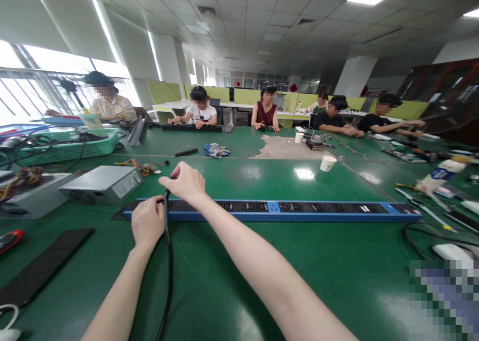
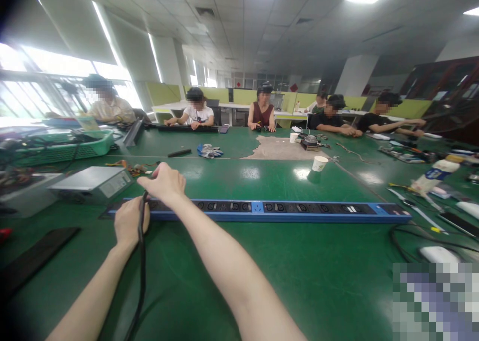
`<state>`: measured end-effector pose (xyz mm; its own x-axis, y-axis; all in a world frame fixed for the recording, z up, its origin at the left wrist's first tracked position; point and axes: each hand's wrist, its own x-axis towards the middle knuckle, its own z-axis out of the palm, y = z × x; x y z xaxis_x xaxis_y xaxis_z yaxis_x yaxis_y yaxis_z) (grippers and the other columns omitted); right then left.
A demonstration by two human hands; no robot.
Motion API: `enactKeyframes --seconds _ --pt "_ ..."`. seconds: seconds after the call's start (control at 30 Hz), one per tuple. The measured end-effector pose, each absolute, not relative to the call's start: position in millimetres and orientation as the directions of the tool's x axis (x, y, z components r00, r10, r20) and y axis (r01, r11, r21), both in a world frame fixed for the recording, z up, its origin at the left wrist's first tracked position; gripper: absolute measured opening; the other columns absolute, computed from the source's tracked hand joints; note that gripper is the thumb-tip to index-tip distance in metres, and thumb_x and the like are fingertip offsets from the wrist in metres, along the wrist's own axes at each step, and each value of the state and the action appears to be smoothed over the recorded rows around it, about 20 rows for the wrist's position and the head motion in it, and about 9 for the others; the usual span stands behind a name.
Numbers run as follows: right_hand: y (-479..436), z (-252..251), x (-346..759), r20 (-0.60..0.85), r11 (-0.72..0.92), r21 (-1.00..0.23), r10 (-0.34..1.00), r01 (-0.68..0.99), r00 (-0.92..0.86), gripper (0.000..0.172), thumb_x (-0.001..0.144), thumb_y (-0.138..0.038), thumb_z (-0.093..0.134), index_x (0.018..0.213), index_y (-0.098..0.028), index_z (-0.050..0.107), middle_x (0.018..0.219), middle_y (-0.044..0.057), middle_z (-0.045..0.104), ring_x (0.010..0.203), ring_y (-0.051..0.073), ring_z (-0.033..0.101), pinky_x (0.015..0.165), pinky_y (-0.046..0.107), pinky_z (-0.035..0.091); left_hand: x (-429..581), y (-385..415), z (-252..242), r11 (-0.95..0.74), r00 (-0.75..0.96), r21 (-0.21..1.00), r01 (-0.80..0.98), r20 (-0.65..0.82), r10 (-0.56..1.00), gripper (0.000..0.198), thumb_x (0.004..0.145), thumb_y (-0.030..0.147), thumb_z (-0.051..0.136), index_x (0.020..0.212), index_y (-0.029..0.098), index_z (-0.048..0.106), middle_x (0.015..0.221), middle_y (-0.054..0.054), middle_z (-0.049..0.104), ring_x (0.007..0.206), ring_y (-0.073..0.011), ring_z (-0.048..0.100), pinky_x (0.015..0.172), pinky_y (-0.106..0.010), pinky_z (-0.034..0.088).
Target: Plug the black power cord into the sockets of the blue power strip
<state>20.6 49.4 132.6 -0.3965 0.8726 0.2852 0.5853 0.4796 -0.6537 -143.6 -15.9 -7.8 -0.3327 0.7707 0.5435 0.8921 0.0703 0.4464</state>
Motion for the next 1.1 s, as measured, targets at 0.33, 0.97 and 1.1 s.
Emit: enactKeyframes --seconds 0.33,0.97,1.1 --pt "67.2 116.5 91.8 0.190 0.394 -0.728 0.903 0.562 -0.386 0.025 0.091 -0.045 0.066 0.107 -0.034 0.081 0.100 0.000 0.078 0.093 0.021 0.071 0.082 0.030 0.051 -118.0 -22.3 34.9 0.044 -0.381 0.506 0.861 0.586 0.715 0.030 0.096 0.029 0.049 0.107 0.021 0.076 0.124 -0.012 0.075 0.133 -0.0343 0.059 0.116 -0.050 0.040" --pt "87.5 117.8 134.7 0.074 0.356 -0.883 0.748 0.305 -0.659 0.031 0.097 -0.038 0.063 0.096 -0.019 0.088 0.094 0.003 0.078 0.091 0.015 0.068 0.080 0.021 0.048 -122.6 -49.1 122.2 0.095 0.116 0.995 -0.016 -0.093 0.989 0.031 0.090 0.038 0.077 0.115 0.019 0.073 0.065 0.005 0.038 0.051 -0.0064 0.028 0.039 -0.017 0.027" --pt "78.4 120.0 132.5 0.087 0.127 -0.992 0.617 -0.009 -0.782 0.037 0.099 -0.043 0.067 0.112 -0.012 0.085 0.094 0.007 0.076 0.082 0.011 0.064 0.075 0.020 0.048 -135.4 -35.0 104.4 -0.004 -0.057 1.000 0.006 0.004 0.998 0.032 0.086 0.044 0.082 0.099 0.019 0.067 0.064 0.007 0.035 0.050 -0.0045 0.027 0.040 -0.014 0.021"
